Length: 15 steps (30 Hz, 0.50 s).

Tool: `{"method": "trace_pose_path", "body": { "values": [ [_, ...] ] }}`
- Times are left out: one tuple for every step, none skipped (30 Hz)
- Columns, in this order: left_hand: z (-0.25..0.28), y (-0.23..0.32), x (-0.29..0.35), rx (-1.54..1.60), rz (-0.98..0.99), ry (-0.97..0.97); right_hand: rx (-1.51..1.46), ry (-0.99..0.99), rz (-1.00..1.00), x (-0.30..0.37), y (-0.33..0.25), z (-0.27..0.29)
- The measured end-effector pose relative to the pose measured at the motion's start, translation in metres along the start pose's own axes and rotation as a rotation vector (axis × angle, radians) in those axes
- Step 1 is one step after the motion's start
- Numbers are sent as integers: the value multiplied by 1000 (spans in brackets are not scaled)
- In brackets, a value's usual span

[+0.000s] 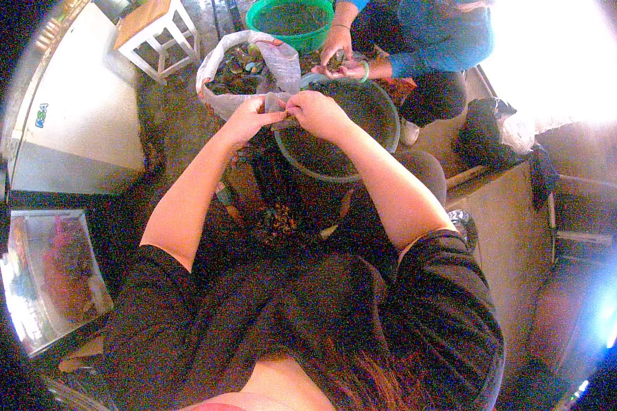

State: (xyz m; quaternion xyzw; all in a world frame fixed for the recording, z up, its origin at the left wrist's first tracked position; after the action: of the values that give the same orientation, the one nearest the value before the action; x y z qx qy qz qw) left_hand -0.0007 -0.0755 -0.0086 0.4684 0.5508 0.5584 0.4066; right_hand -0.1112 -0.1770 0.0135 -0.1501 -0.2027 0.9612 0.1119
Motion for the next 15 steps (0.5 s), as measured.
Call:
{"method": "trace_pose_path", "body": {
  "values": [
    [0,5,2,-26,-3,5,5,-8,3,-1,0,-1],
    [0,7,3,-33,-14,-1,10,-16,6,-2,0,-2],
    [-1,9,3,-40,-25,-7,16,-23,8,-2,0,-3],
    [1,10,5,-47,-35,-6,-51,-37,-23,-3,-5,0],
    [4,8,6,-49,-34,11,-116,-51,-55,-4,-15,10],
    [6,7,6,-50,-34,27,-181,-64,-87,-5,-20,14],
    [8,5,5,-52,-37,40,-110,-61,-53,-5,-20,16],
    [10,1,3,-47,-43,44,-39,-59,-20,-6,-19,17],
    [12,-4,-1,-41,-49,48,32,-56,15,-6,-18,18],
    [12,-4,-2,-35,-53,50,65,-32,35,-5,-18,21],
    [13,-4,-2,-40,-54,61,98,-8,56,-4,-19,23],
    [13,-4,-1,-44,-56,71,130,16,77,-3,-20,24],
    [13,-3,0,-48,-58,80,139,34,70,-2,-21,25],
    [12,-2,0,-55,-52,88,149,51,63,-1,-22,25],
    [12,-1,0,-63,-46,96,158,69,57,1,-24,25]
  ]
}}
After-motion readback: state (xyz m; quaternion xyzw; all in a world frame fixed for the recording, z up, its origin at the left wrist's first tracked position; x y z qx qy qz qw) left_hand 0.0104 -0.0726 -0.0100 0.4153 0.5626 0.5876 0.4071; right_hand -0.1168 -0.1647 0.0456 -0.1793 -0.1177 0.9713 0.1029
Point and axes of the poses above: each hand's wrist, its own x-axis away from the middle knuckle, its own z-axis out of the back of the hand, y = z × x, the point moved 5 cm from there along -x, towards the middle knuckle, and after that the axes turned 10 degrees about x, right-handed, at the moved point
